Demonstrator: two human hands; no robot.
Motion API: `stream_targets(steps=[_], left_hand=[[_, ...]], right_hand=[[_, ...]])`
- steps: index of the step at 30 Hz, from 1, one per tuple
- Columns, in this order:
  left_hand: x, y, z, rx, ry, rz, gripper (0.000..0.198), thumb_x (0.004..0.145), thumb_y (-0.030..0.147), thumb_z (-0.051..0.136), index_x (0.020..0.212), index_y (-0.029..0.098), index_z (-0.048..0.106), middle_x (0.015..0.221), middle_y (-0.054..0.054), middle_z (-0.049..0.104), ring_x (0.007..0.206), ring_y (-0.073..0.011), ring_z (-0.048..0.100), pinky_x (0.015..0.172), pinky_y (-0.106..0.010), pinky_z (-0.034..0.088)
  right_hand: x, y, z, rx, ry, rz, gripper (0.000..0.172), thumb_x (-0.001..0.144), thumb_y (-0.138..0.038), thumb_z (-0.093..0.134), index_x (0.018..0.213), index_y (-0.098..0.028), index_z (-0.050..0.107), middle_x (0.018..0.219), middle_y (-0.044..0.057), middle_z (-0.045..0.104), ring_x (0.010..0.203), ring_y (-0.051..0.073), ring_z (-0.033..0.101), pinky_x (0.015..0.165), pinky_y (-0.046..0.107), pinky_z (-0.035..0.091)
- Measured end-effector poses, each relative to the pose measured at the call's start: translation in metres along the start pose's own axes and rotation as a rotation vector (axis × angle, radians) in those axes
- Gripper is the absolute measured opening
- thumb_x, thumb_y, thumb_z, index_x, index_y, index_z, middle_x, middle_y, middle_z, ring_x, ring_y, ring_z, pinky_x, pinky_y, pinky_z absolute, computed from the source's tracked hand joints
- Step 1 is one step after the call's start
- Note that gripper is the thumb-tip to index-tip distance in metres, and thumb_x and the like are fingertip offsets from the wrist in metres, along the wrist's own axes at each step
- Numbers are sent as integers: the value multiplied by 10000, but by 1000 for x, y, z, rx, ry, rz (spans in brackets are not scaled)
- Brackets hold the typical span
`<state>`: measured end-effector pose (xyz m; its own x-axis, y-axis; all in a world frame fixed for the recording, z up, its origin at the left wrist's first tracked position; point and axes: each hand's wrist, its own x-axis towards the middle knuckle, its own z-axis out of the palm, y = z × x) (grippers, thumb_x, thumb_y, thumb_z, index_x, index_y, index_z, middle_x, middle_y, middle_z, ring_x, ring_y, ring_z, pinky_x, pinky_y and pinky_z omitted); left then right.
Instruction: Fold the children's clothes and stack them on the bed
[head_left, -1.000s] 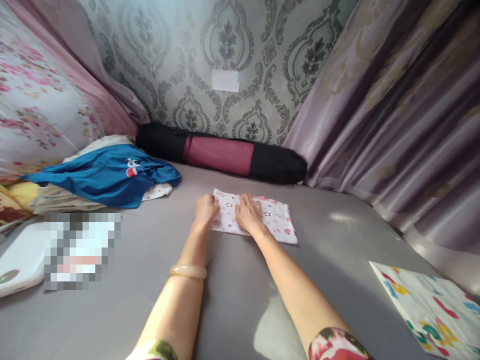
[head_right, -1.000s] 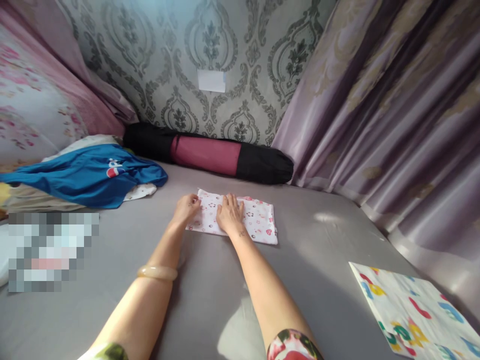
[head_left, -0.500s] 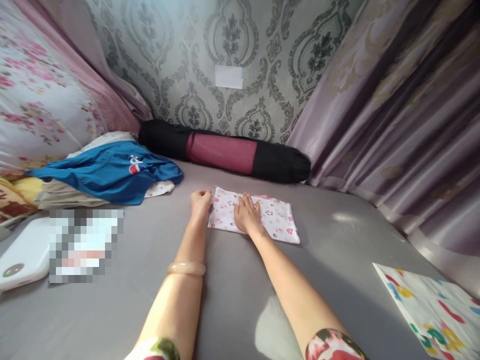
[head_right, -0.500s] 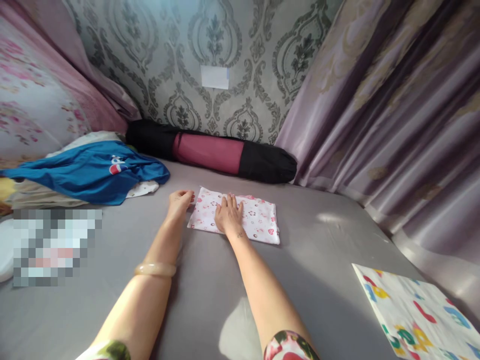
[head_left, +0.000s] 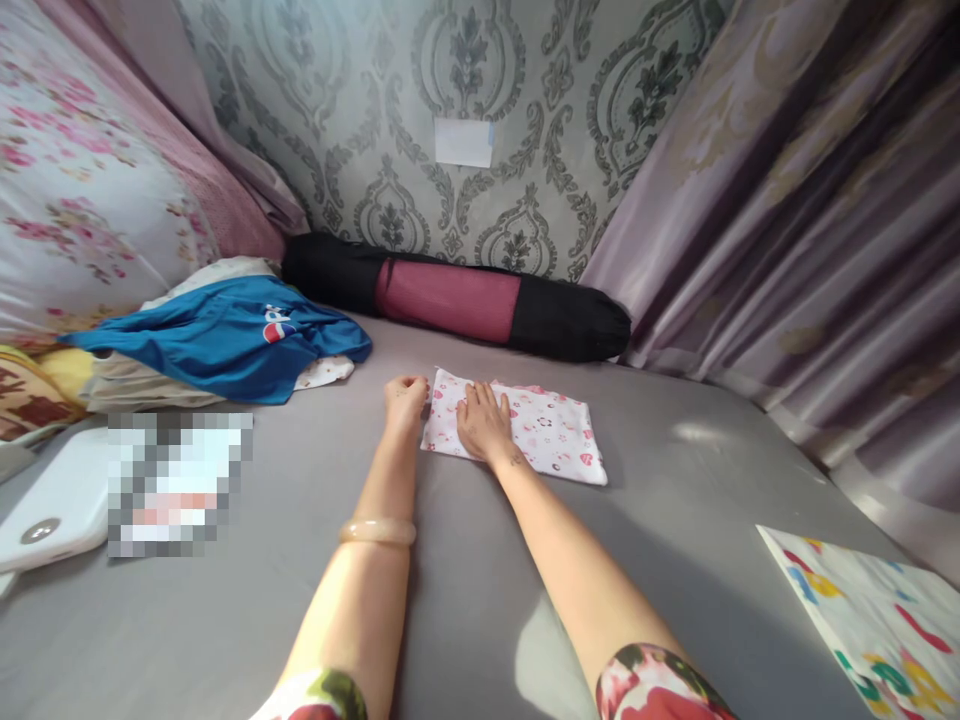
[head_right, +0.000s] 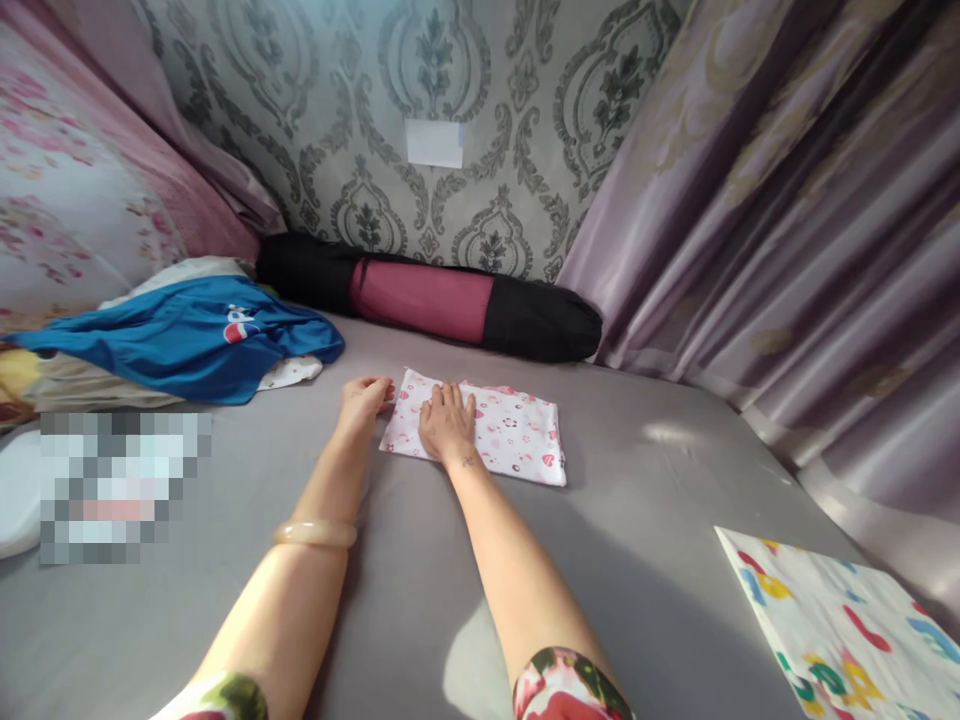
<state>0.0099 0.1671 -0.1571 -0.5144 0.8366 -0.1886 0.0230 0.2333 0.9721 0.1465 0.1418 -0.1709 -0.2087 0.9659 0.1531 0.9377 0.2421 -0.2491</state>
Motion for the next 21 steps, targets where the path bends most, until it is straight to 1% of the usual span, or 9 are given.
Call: stream_targets(steps=[3, 8, 11, 14, 17, 21], left_hand=[[1, 1, 0, -6, -4, -15, 182, 703, 252, 521, 771, 137, 644, 710, -80, 662, 653, -165, 629, 559, -233, 468], [3, 0, 0, -27, -4, -25, 171, 685, 248, 531, 753, 135, 641, 688, -75, 654, 658, -170, 631, 573, -247, 474], [3, 0, 0, -29, 1, -30, 155, 683, 240, 538, 738, 135, 638, 679, -77, 652, 667, -173, 634, 574, -244, 468], [3, 1, 0, -35, 4, -23, 160, 692, 240, 532, 752, 136, 638, 685, -77, 657, 676, -170, 636, 574, -236, 462], [3, 0, -1, -49, 4, -11, 176, 697, 253, 525, 770, 140, 639, 697, -74, 663, 675, -166, 638, 582, -238, 465], [5, -1, -2, -52, 25, -15, 183, 690, 261, 528, 777, 146, 640, 726, -80, 679, 684, -170, 645, 608, -251, 473]], right_hand=[[0, 0, -1, 0, -13, 6, 538, 1001, -324, 224, 1482, -119, 353, 1565, 105, 306, 1451, 242, 199, 1171, 496, 97], [5, -6, -11, -8, -70, 38, 526, 1003, -318, 247, 1470, -109, 370, 1559, 125, 313, 1448, 257, 207, 1166, 512, 103], [10, -12, -15, -10, -77, 15, 515, 1004, -311, 255, 1456, -102, 389, 1553, 134, 322, 1443, 261, 222, 1167, 513, 91], [14, -16, -12, 1, -68, -30, 517, 1005, -307, 257, 1461, -97, 377, 1556, 126, 320, 1444, 251, 224, 1171, 499, 94], [15, -17, -4, 14, -41, -65, 523, 1006, -321, 252, 1473, -115, 364, 1552, 106, 335, 1443, 245, 226, 1172, 481, 112], [14, -16, 3, 4, -15, -66, 525, 1001, -322, 255, 1479, -132, 361, 1549, 96, 344, 1441, 248, 228, 1169, 481, 119]])
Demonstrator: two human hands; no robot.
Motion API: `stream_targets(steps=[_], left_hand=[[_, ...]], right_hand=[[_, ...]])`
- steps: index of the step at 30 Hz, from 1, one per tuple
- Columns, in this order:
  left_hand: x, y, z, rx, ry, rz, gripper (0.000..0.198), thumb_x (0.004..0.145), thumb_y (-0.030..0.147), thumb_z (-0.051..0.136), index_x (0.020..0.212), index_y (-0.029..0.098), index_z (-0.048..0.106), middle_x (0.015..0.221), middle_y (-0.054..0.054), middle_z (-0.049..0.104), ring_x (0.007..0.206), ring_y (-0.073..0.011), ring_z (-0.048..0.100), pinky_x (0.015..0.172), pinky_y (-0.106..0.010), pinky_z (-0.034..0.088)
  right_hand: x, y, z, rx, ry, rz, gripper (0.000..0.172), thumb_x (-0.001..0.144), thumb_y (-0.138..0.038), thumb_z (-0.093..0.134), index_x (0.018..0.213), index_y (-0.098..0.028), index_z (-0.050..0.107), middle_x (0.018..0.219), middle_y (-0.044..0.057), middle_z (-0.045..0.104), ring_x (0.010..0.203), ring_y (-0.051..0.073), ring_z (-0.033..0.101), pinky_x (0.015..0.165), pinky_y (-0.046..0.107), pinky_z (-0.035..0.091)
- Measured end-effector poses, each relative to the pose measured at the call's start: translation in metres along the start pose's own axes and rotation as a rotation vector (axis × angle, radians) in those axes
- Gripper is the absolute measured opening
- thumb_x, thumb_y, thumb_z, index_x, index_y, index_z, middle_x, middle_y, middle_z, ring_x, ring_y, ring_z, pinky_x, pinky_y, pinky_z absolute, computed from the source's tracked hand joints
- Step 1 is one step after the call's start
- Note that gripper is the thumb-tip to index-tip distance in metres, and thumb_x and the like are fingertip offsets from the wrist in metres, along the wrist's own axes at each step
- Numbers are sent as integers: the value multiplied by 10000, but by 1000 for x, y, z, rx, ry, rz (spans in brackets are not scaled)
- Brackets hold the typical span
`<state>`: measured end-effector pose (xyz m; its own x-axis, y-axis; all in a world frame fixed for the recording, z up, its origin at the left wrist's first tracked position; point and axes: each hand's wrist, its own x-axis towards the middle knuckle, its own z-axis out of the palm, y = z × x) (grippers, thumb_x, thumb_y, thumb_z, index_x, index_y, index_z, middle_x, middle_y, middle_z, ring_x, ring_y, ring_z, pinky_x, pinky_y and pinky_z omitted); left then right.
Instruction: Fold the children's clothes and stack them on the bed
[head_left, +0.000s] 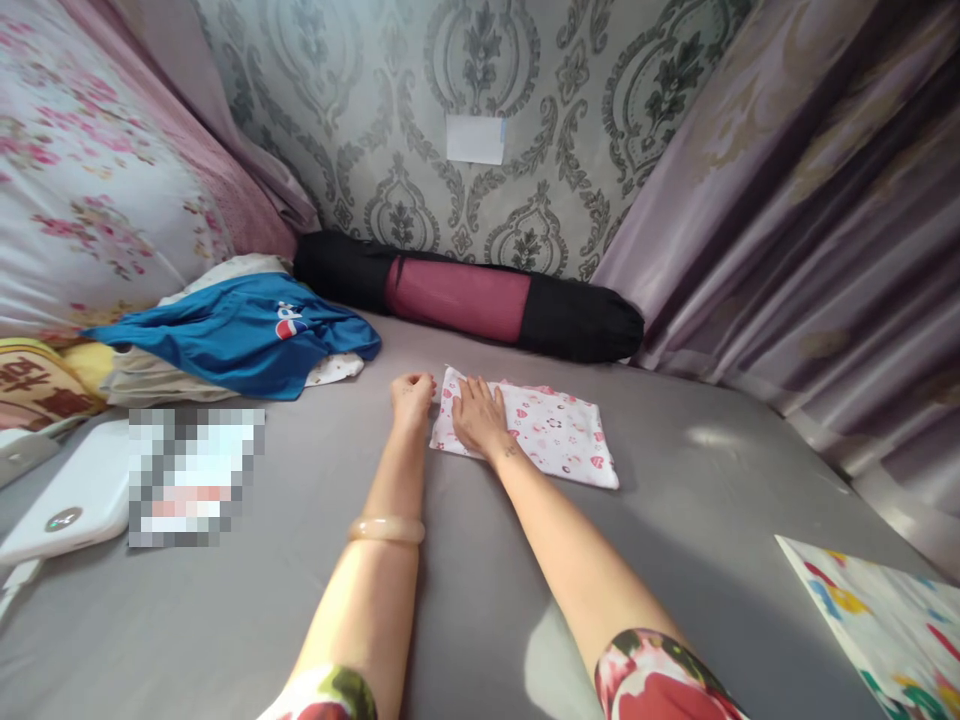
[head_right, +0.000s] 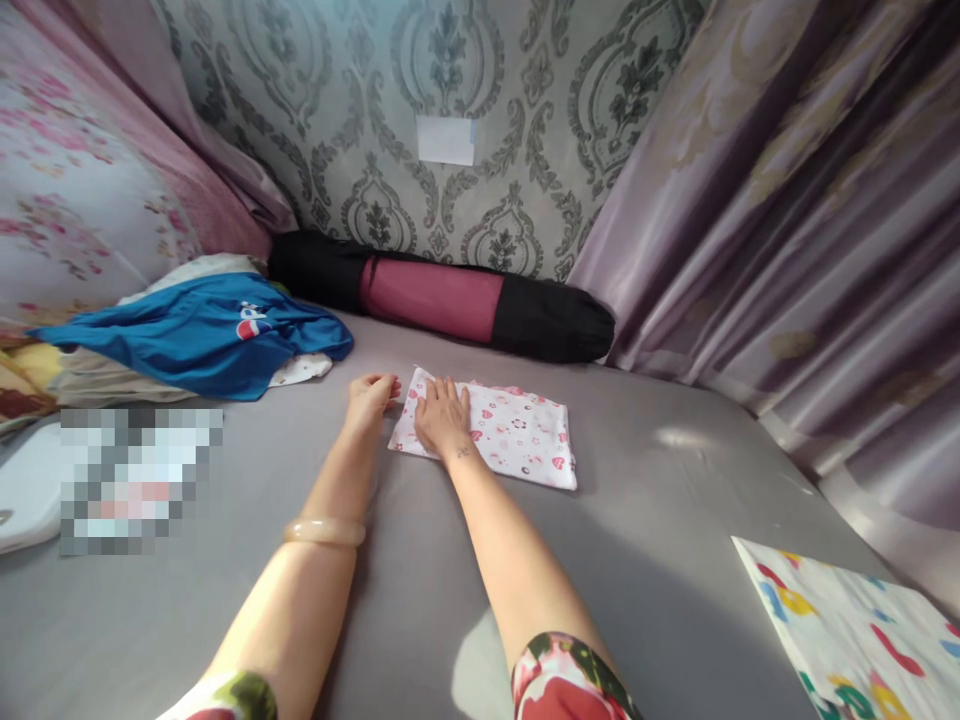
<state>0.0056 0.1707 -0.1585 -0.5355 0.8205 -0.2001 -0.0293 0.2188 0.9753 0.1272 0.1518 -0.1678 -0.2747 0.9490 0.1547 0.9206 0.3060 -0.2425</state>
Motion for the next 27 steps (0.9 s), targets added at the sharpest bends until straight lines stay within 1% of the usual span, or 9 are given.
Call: stream_targets(steps=[6, 11, 14, 19, 23, 27], left_hand=[[-2, 3, -1, -45, 25, -8, 153, 706, 246, 529, 768, 150, 631, 737, -72, 679, 674, -156, 637, 600, -238, 457], [-4, 8, -3, -153, 74, -14, 114, 710, 228, 519, 751, 156, 598, 719, -55, 658, 634, -136, 610, 570, -225, 437], [-4, 11, -5, -197, 113, -23, 91, 712, 218, 512, 738, 159, 576, 694, -45, 638, 608, -124, 590, 551, -214, 425], [-5, 11, -5, -212, 110, -20, 74, 703, 215, 516, 728, 165, 566, 676, -41, 631, 611, -129, 594, 530, -205, 418], [-5, 10, -3, -222, 114, -6, 78, 684, 213, 532, 725, 164, 576, 661, -44, 633, 623, -144, 602, 569, -238, 449], [-6, 9, 0, -209, 100, 61, 110, 700, 224, 523, 739, 151, 595, 678, -40, 640, 638, -143, 614, 628, -254, 477]], right_hand=[[3, -2, -5, -5, -46, 12, 535, 995, -319, 254, 1477, -116, 363, 1548, 112, 341, 1441, 263, 231, 1164, 508, 127], [6, -17, -9, 5, -35, -32, 536, 997, -298, 225, 1477, -98, 357, 1559, 116, 316, 1452, 251, 212, 1174, 521, 83], [7, -25, -4, 4, -15, -82, 534, 990, -296, 249, 1472, -96, 362, 1564, 118, 302, 1451, 246, 216, 1173, 516, 107], [4, -28, 9, -20, 63, -118, 497, 979, -291, 286, 1404, -98, 458, 1533, 140, 359, 1419, 277, 279, 1151, 531, 167], [6, -27, 14, -11, 55, -106, 492, 983, -302, 286, 1401, -114, 466, 1531, 131, 366, 1419, 277, 283, 1152, 535, 168], [4, -25, 11, 23, 69, -96, 499, 997, -306, 264, 1424, -118, 439, 1532, 120, 369, 1422, 239, 284, 1169, 480, 159]])
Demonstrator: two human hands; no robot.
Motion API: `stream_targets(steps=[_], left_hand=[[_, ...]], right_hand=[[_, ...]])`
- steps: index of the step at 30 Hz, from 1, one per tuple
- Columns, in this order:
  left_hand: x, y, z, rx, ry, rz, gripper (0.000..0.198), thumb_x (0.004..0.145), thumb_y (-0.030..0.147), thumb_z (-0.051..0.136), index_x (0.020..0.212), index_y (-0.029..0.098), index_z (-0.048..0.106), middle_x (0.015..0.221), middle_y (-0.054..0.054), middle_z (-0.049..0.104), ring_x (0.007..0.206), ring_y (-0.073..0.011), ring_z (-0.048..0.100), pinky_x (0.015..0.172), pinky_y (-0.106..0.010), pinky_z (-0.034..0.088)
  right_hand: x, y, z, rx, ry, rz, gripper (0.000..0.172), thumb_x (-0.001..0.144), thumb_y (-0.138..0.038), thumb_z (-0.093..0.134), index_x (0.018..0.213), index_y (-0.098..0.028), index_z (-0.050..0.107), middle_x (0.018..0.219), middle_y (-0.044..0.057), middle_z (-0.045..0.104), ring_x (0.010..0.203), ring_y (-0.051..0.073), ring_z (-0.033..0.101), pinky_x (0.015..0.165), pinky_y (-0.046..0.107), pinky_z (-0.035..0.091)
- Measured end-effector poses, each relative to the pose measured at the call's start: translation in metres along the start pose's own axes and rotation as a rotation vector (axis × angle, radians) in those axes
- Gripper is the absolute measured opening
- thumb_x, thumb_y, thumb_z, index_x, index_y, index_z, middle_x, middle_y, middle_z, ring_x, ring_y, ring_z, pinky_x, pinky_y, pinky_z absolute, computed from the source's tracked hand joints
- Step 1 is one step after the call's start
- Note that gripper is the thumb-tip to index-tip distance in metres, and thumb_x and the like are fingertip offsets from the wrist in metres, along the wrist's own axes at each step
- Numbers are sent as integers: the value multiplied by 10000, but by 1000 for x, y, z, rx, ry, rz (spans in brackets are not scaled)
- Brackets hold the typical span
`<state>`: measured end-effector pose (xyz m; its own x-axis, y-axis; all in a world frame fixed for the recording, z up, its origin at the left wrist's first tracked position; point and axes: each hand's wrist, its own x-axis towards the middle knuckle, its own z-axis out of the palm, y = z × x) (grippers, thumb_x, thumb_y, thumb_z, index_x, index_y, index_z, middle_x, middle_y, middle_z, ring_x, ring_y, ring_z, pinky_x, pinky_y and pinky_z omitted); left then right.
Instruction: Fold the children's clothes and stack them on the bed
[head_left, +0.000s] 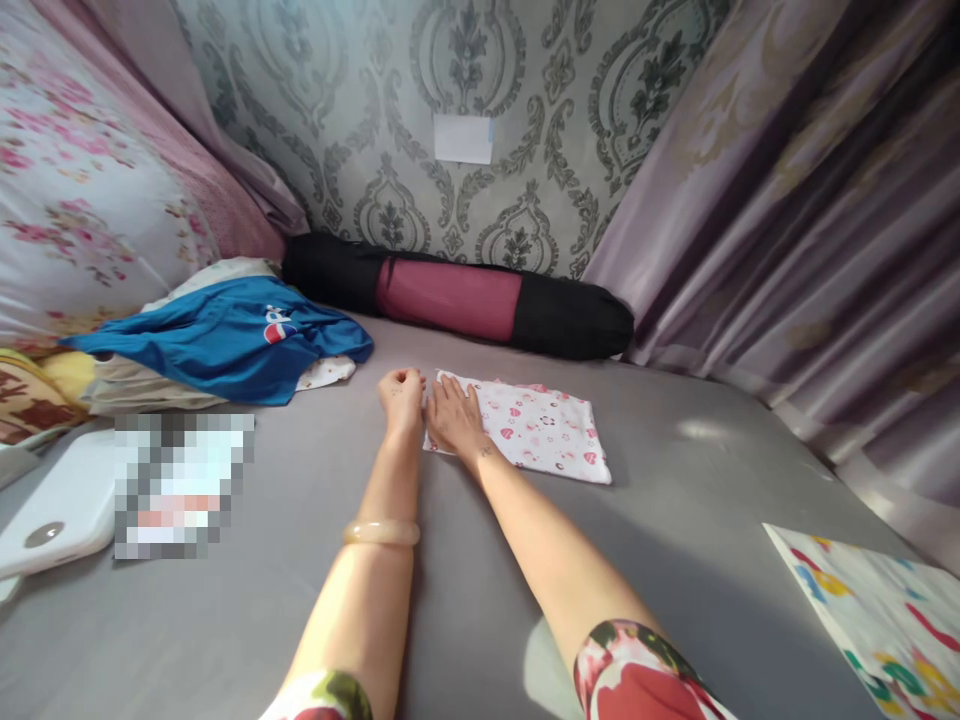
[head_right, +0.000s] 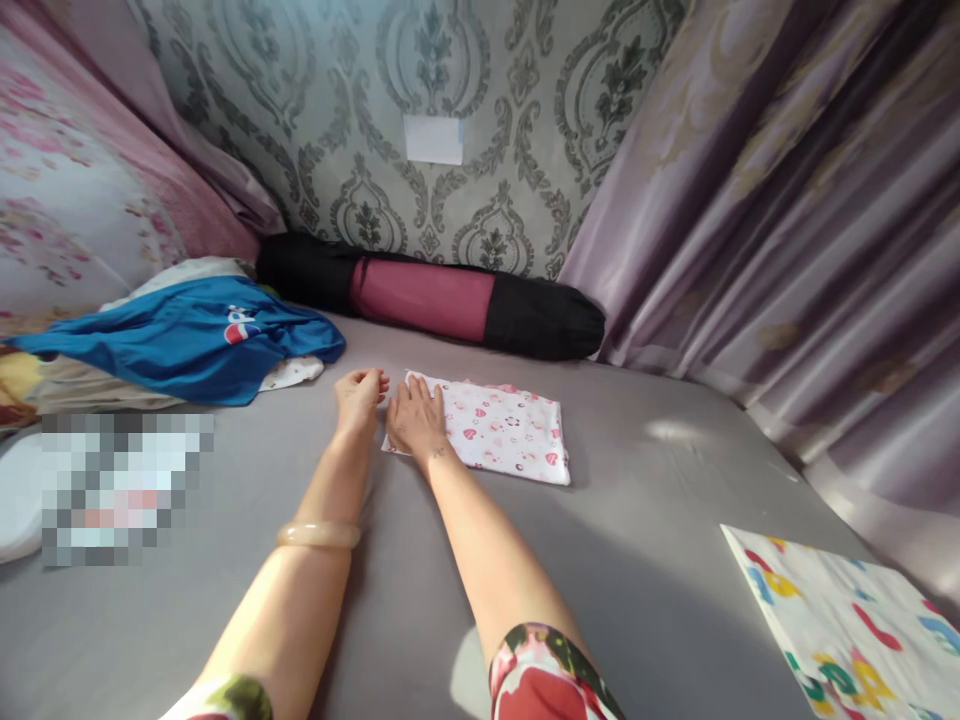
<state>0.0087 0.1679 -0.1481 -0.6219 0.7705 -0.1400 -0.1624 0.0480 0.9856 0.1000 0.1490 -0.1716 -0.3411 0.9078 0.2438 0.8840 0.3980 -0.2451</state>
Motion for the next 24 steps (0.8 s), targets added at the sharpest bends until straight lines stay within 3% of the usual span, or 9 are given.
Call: stream_targets(steps=[4, 7, 11, 15, 19, 24], left_hand=[[-4, -1, 8, 69, -28, 86, 171, 724, 257, 509, 772, 141, 625, 703, -52, 660, 648, -154, 623, 640, -259, 484], [-13, -2, 16, 192, -124, 190, 210, 767, 276, 494, 800, 138, 650, 746, -73, 683, 695, -177, 639, 656, -269, 493], [-30, -8, 24, 587, -342, 453, 237, 838, 223, 456, 902, 161, 676, 925, -111, 714, 926, -228, 650, 845, -321, 486], [-42, -23, 27, 971, -531, 689, 311, 884, 156, 399, 1083, 161, 639, 1204, -148, 647, 1216, -265, 531, 1045, -391, 369], [-46, -34, 27, 1140, -577, 724, 359, 939, 201, 336, 1201, 130, 571, 1395, -181, 513, 1370, -322, 367, 1119, -502, 243], [-43, -34, 27, 1188, -602, 721, 358, 952, 218, 320, 1216, 139, 550, 1378, -174, 520, 1364, -316, 376, 1111, -506, 255]], right_hand=[[-14, 9, -17, 25, 30, 62, 510, 1004, -308, 247, 1457, -126, 395, 1537, 118, 361, 1433, 231, 263, 1178, 474, 123], [-28, 25, -34, 7, -8, 134, 520, 993, -309, 278, 1460, -113, 394, 1548, 135, 332, 1441, 261, 243, 1174, 501, 111], [-45, 49, -49, -47, -60, 218, 529, 989, -317, 275, 1465, -123, 396, 1569, 124, 289, 1453, 272, 206, 1172, 504, 101], [-56, 64, -48, -79, -85, 232, 533, 986, -345, 293, 1473, -151, 395, 1582, 105, 262, 1458, 280, 188, 1167, 505, 102], [-60, 69, -41, -85, -72, 219, 538, 988, -359, 302, 1484, -164, 379, 1582, 101, 265, 1454, 276, 194, 1164, 501, 97], [-59, 71, -36, -72, -40, 208, 527, 987, -355, 315, 1477, -175, 391, 1575, 98, 286, 1451, 274, 201, 1164, 499, 92]])
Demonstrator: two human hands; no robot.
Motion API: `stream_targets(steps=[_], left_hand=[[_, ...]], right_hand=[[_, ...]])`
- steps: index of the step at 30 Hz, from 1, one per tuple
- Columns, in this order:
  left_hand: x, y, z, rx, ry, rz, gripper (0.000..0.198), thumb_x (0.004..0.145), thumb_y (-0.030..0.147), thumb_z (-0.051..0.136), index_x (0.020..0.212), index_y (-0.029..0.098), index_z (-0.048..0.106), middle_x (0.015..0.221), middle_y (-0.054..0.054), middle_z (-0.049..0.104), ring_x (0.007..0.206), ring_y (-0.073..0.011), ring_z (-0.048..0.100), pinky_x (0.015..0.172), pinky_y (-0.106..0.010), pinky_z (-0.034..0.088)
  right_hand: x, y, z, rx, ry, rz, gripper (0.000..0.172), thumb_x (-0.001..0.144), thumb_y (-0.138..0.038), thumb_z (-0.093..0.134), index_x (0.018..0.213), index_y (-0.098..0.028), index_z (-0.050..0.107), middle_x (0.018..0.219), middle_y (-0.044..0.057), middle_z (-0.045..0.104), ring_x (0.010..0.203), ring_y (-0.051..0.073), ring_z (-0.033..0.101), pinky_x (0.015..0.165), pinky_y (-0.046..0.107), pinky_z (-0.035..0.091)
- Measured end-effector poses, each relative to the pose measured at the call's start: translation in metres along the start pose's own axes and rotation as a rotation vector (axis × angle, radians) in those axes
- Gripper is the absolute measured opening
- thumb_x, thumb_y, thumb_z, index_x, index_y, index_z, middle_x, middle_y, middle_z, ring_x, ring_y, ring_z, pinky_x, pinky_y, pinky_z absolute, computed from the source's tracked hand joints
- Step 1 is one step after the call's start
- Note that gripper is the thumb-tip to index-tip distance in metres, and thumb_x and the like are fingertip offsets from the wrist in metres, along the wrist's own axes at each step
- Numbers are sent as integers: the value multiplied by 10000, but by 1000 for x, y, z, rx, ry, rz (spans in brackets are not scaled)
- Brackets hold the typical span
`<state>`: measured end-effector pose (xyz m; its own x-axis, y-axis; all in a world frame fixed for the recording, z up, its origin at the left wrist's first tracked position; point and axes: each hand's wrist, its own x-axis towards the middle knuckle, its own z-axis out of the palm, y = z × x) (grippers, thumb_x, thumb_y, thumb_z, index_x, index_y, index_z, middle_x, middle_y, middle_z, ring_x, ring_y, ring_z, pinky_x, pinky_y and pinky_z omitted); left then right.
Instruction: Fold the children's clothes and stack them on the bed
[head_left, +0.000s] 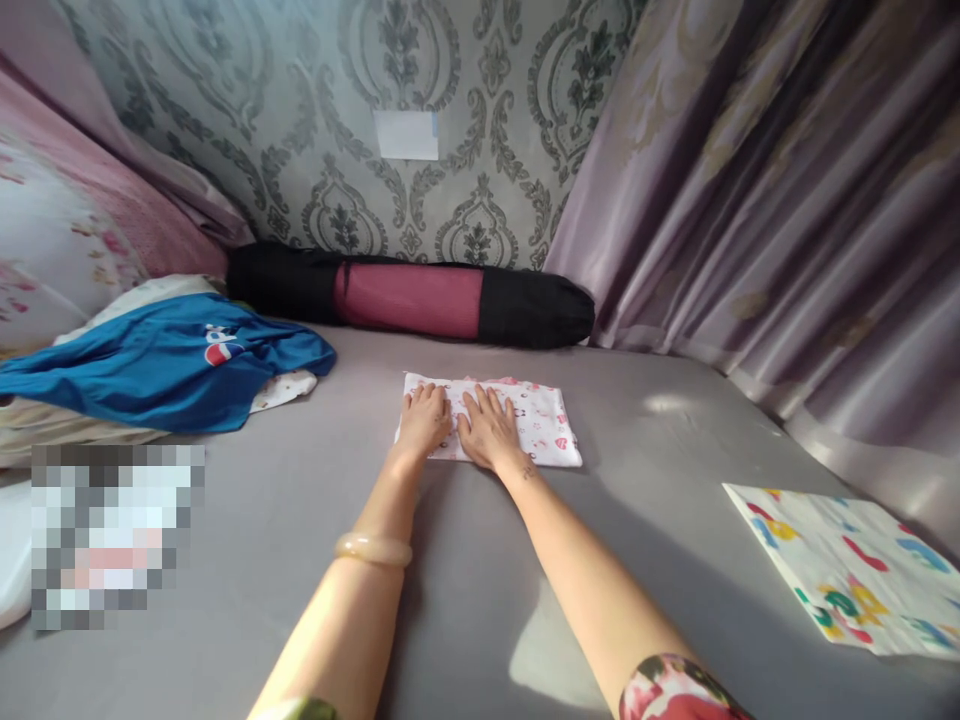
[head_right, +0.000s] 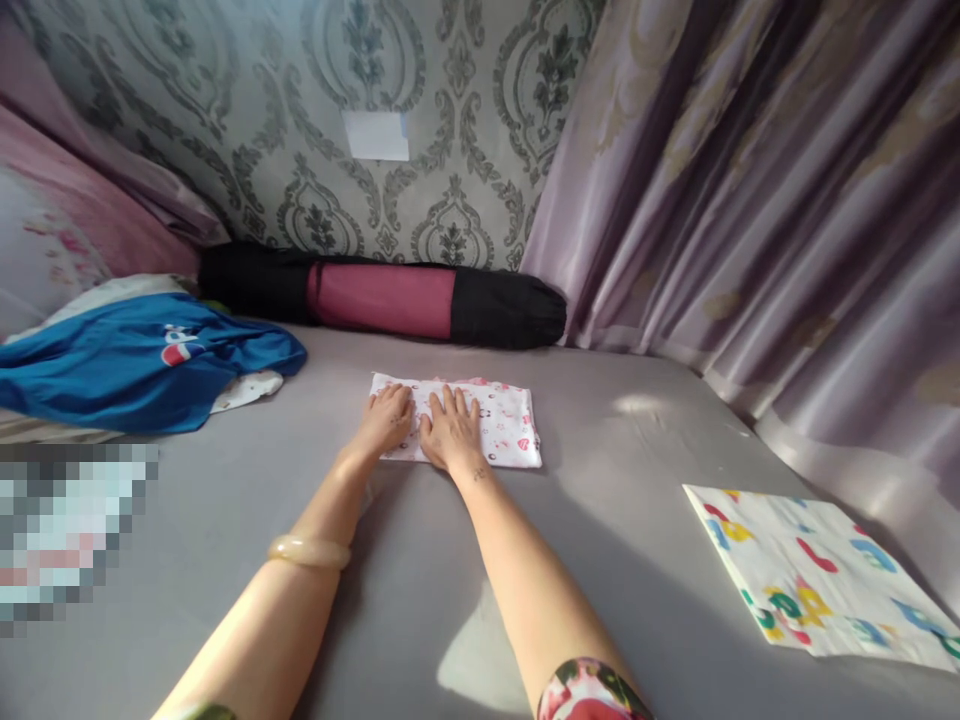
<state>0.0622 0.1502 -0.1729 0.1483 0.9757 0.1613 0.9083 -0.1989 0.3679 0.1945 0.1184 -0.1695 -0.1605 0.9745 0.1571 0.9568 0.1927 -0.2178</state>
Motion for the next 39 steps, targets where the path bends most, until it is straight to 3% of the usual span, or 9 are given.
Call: stream_targets(steps=[6, 12, 21, 31, 35, 39], left_hand=[[1, 1, -3, 25, -12, -11, 316, 955, 252, 348, 1184, 180, 553, 1373, -146, 531, 1370, -285, 371, 1113, -472, 267], [0, 11, -7, -2, -45, 35, 379, 950, 297, 385, 1299, 196, 491, 1421, -142, 492, 1357, -279, 389, 1105, -497, 285], [0, 12, -1, 68, -116, 79, 348, 954, 329, 391, 1247, 196, 523, 1468, -148, 428, 1354, -270, 387, 1096, -498, 305], [0, 12, -4, 64, -128, 85, 336, 945, 332, 390, 1223, 210, 533, 1460, -138, 436, 1348, -268, 396, 1090, -490, 312], [-1, 13, -6, 60, -139, 84, 335, 946, 333, 384, 1223, 214, 530, 1470, -140, 425, 1358, -266, 382, 1095, -496, 298], [-1, 12, -5, 58, -126, 92, 348, 946, 343, 384, 1233, 211, 531, 1465, -143, 432, 1349, -276, 395, 1089, -500, 306]], right_hand=[[0, 11, -8, 53, -30, 14, 511, 997, -343, 298, 1475, -190, 393, 1576, 92, 285, 1452, 250, 209, 1172, 498, 105], [-4, 35, -25, 72, 18, 130, 516, 1006, -329, 264, 1473, -145, 384, 1580, 120, 264, 1467, 259, 159, 1170, 550, 73], [-7, 45, -8, 16, 94, 132, 495, 997, -356, 298, 1446, -189, 424, 1564, 88, 314, 1452, 250, 189, 1166, 548, 105], [-3, 58, -24, 57, -10, 189, 508, 1005, -349, 274, 1471, -185, 389, 1577, 102, 278, 1462, 249, 181, 1172, 538, 92], [-4, 69, -27, 36, 38, 289, 521, 1010, -346, 256, 1468, -133, 385, 1571, 133, 282, 1461, 266, 176, 1169, 532, 90], [-7, 74, -21, 21, 97, 292, 512, 1005, -337, 272, 1456, -128, 395, 1530, 125, 367, 1433, 260, 231, 1163, 510, 125]])
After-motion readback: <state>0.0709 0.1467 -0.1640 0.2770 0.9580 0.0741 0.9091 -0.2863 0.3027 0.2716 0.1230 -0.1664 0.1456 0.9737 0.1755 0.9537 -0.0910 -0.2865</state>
